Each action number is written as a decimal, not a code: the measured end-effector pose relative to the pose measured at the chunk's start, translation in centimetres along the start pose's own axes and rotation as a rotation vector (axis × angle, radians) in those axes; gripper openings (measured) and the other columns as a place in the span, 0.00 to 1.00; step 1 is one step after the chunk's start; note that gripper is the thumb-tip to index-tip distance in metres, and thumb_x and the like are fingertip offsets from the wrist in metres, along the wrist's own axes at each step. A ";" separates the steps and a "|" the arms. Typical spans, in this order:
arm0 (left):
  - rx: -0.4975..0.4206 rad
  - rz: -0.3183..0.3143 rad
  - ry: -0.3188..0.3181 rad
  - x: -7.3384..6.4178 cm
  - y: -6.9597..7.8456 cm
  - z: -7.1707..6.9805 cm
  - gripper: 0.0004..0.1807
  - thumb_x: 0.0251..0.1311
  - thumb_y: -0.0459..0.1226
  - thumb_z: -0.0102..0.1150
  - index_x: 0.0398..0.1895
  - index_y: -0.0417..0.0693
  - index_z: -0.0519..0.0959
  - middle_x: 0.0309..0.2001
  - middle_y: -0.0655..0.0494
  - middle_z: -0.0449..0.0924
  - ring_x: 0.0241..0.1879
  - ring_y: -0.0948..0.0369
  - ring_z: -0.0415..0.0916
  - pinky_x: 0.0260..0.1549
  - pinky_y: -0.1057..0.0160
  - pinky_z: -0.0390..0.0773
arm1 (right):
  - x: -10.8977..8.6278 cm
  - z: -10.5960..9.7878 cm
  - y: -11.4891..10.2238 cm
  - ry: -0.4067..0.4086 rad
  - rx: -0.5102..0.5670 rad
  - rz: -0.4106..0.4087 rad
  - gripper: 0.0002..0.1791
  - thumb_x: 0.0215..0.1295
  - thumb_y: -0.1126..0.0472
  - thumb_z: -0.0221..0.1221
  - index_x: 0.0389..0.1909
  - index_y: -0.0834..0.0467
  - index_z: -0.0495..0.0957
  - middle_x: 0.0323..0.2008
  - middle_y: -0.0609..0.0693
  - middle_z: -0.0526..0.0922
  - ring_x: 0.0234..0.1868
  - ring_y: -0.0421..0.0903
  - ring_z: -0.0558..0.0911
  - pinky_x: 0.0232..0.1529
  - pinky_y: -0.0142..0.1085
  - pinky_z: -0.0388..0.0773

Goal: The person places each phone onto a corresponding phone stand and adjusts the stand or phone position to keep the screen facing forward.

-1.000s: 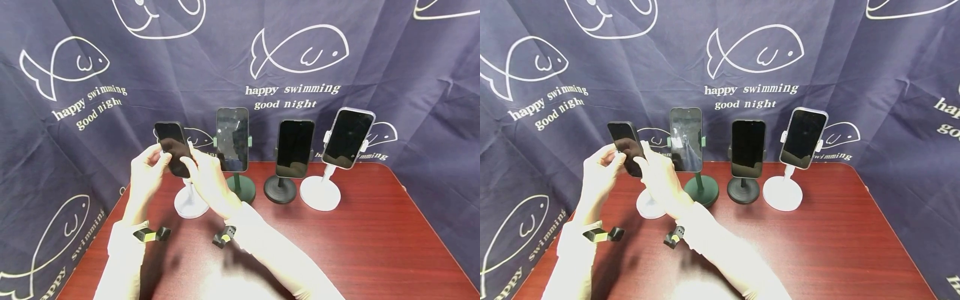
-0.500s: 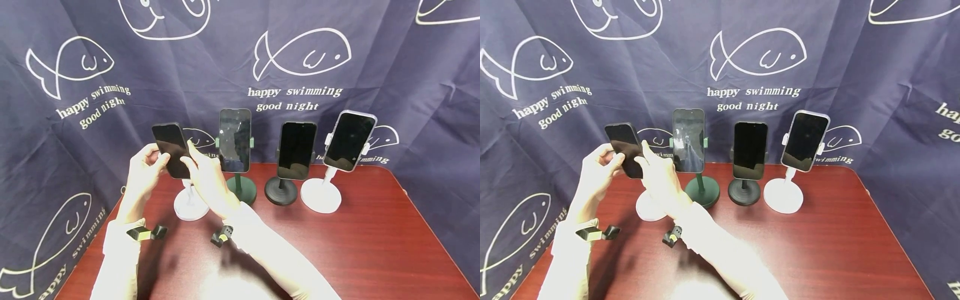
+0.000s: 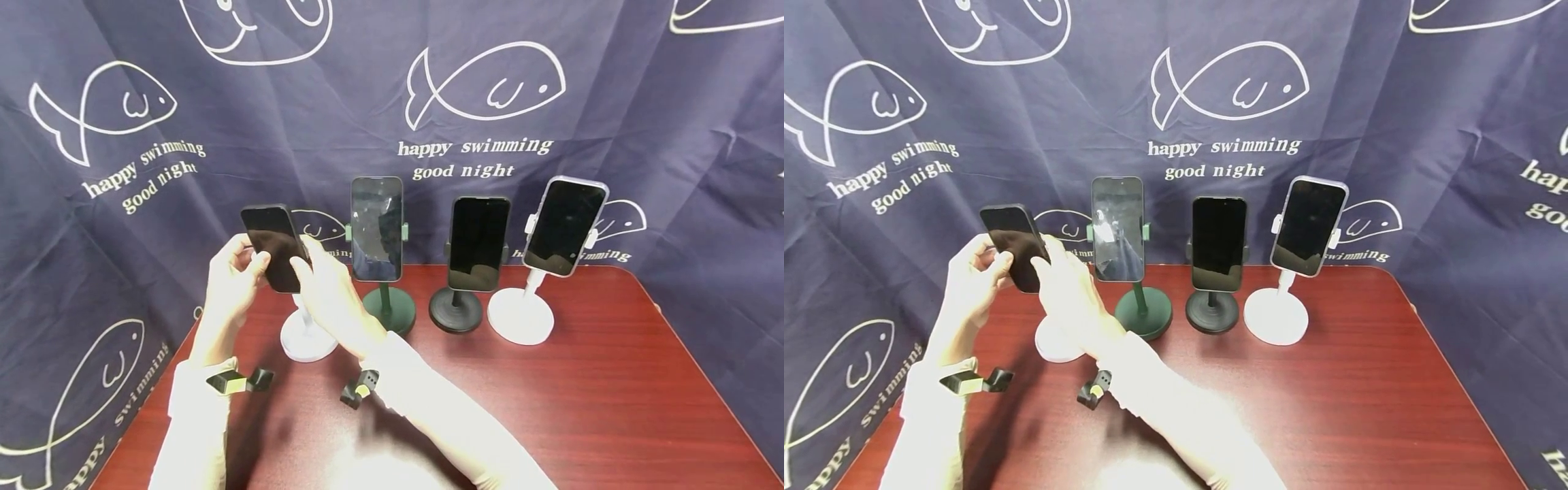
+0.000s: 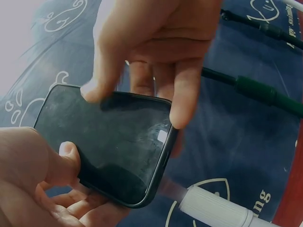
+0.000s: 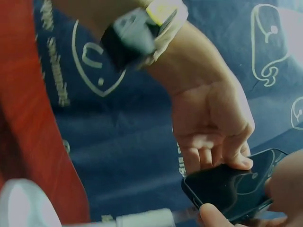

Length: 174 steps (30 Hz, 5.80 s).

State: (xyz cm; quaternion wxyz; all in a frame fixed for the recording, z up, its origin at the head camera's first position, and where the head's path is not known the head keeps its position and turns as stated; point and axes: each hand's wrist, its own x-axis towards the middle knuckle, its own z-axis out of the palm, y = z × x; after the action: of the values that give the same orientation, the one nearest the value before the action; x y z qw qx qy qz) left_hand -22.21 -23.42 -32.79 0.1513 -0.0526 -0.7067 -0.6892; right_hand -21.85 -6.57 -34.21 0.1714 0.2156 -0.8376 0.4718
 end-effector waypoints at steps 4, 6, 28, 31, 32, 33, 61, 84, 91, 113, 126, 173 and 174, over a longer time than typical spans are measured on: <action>0.000 -0.007 -0.027 0.1 0.0 -0.3 0.14 0.69 0.22 0.55 0.44 0.52 0.77 0.29 0.64 0.82 0.26 0.69 0.78 0.32 0.69 0.85 | -0.2 0.2 0.0 -0.002 0.114 0.051 0.22 0.83 0.54 0.45 0.72 0.54 0.65 0.60 0.55 0.83 0.59 0.49 0.85 0.61 0.43 0.80; -0.007 -0.004 -0.048 0.1 0.0 -0.5 0.15 0.69 0.22 0.54 0.44 0.53 0.77 0.28 0.65 0.82 0.26 0.69 0.79 0.32 0.69 0.85 | -0.2 0.3 0.3 0.011 0.081 0.005 0.22 0.80 0.60 0.46 0.71 0.56 0.66 0.58 0.55 0.84 0.56 0.50 0.86 0.58 0.43 0.82; 0.001 0.029 -0.061 -0.1 0.0 -0.2 0.12 0.69 0.21 0.53 0.47 0.46 0.76 0.32 0.64 0.85 0.30 0.68 0.85 0.32 0.67 0.86 | 0.1 1.1 3.0 0.252 0.045 -0.438 0.18 0.70 0.74 0.59 0.59 0.67 0.81 0.61 0.60 0.82 0.65 0.52 0.81 0.71 0.32 0.68; 0.092 0.044 -0.011 -0.2 0.0 0.0 0.11 0.69 0.23 0.52 0.48 0.44 0.75 0.33 0.65 0.85 0.31 0.69 0.85 0.31 0.68 0.86 | 0.0 1.0 3.1 0.245 -0.022 -0.468 0.18 0.72 0.74 0.57 0.60 0.68 0.79 0.63 0.61 0.81 0.66 0.52 0.80 0.72 0.31 0.66; 0.124 0.046 0.004 -0.2 0.0 0.2 0.11 0.70 0.23 0.52 0.49 0.44 0.75 0.33 0.66 0.85 0.31 0.70 0.85 0.31 0.68 0.86 | -0.1 1.0 3.1 0.252 -0.063 -0.476 0.18 0.72 0.73 0.57 0.61 0.68 0.79 0.62 0.61 0.81 0.66 0.52 0.80 0.71 0.31 0.66; 0.150 0.044 0.020 -0.2 0.0 0.3 0.11 0.70 0.23 0.52 0.49 0.45 0.75 0.33 0.66 0.84 0.31 0.70 0.85 0.30 0.68 0.85 | -0.1 1.0 3.0 0.262 -0.098 -0.483 0.18 0.72 0.73 0.58 0.61 0.68 0.79 0.62 0.61 0.81 0.65 0.52 0.80 0.71 0.31 0.67; 0.181 0.026 0.079 -0.2 0.2 1.0 0.12 0.68 0.23 0.54 0.52 0.36 0.77 0.30 0.71 0.83 0.30 0.70 0.82 0.30 0.70 0.84 | -1.2 -0.6 1.6 0.150 -0.523 -0.412 0.35 0.51 0.72 0.70 0.63 0.65 0.73 0.60 0.60 0.75 0.33 0.50 0.89 0.35 0.39 0.87; 0.458 0.143 0.177 -0.2 0.8 1.1 0.11 0.65 0.27 0.60 0.50 0.39 0.81 0.35 0.65 0.80 0.31 0.68 0.77 0.34 0.72 0.74 | -0.4 -0.5 2.7 0.094 -0.186 -0.337 0.18 0.72 0.73 0.54 0.60 0.63 0.72 0.60 0.57 0.75 0.57 0.48 0.83 0.57 0.36 0.81; 0.434 0.099 0.180 -0.5 0.5 1.2 0.12 0.66 0.28 0.59 0.52 0.38 0.79 0.40 0.53 0.82 0.29 0.72 0.80 0.28 0.73 0.80 | -0.6 0.3 3.0 0.075 0.112 -0.195 0.27 0.71 0.68 0.52 0.71 0.60 0.65 0.63 0.57 0.77 0.57 0.48 0.83 0.59 0.34 0.80; 0.548 0.137 0.218 -1.3 0.8 1.8 0.12 0.65 0.29 0.60 0.50 0.42 0.79 0.46 0.42 0.86 0.26 0.79 0.77 0.28 0.76 0.75 | 0.1 0.9 2.3 0.065 0.363 0.127 0.25 0.79 0.54 0.54 0.71 0.60 0.72 0.62 0.58 0.82 0.55 0.51 0.85 0.62 0.45 0.79; 0.544 0.134 0.232 -1.3 0.8 2.1 0.12 0.64 0.29 0.62 0.50 0.42 0.79 0.43 0.42 0.87 0.25 0.77 0.77 0.27 0.74 0.74 | 0.3 1.3 2.6 0.100 0.388 0.110 0.25 0.78 0.57 0.55 0.71 0.62 0.72 0.67 0.57 0.79 0.65 0.49 0.81 0.67 0.42 0.75; 0.614 0.197 0.258 -1.6 -0.3 2.2 0.17 0.65 0.31 0.62 0.56 0.42 0.77 0.46 0.44 0.84 0.28 0.70 0.74 0.33 0.73 0.71 | 0.6 1.5 3.2 0.124 0.219 -0.003 0.22 0.79 0.58 0.54 0.67 0.63 0.74 0.62 0.58 0.82 0.62 0.52 0.82 0.64 0.43 0.78; 0.621 0.203 0.258 -1.6 -0.4 2.2 0.15 0.65 0.31 0.62 0.55 0.41 0.78 0.45 0.43 0.85 0.28 0.69 0.73 0.33 0.71 0.71 | 0.6 1.5 3.2 0.124 0.210 -0.007 0.22 0.79 0.58 0.54 0.67 0.63 0.74 0.63 0.58 0.82 0.63 0.52 0.82 0.65 0.43 0.77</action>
State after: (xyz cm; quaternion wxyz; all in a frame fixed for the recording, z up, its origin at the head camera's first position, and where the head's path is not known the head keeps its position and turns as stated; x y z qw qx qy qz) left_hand -21.16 -21.04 -33.65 0.3160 0.0134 -0.8488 -0.4236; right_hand -24.19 -6.48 -36.99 0.2012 0.2057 -0.7706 0.5686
